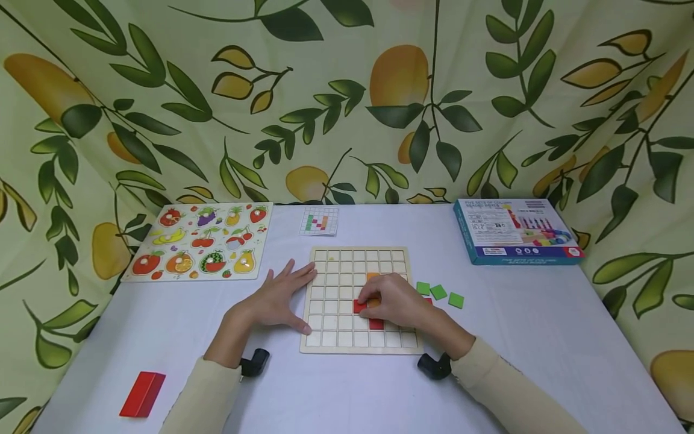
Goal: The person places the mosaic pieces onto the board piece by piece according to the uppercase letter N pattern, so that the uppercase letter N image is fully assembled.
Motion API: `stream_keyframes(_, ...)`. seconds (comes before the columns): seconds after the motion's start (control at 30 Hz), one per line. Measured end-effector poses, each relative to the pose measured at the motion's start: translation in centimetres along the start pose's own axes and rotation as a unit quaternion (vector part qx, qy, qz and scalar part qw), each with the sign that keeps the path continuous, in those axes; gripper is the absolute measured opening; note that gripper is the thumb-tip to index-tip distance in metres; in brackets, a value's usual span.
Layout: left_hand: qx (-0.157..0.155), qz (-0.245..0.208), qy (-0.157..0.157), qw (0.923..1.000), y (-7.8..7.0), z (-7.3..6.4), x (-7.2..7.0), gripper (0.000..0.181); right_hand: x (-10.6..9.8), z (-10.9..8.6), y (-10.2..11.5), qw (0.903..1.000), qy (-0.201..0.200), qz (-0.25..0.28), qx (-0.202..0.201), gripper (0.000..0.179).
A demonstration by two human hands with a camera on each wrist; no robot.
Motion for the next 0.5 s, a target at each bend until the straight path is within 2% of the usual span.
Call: stream_keyframes(0.5,0.002,-0.006,0.001,1.0000,0.16,-0.04,0.12,0.120,-0.21,0.14,0.32,0.9995,0.022,-0.022,0.006,0.014)
Point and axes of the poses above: each hand's wrist, its own z-axis towards the middle knuckle, its own x-axis out of the palm, y = z × x, the point moved 1 cm from there along z, towards the middle knuckle, and after that the axes turned 13 degrees about -y, right-handed, at the moved point
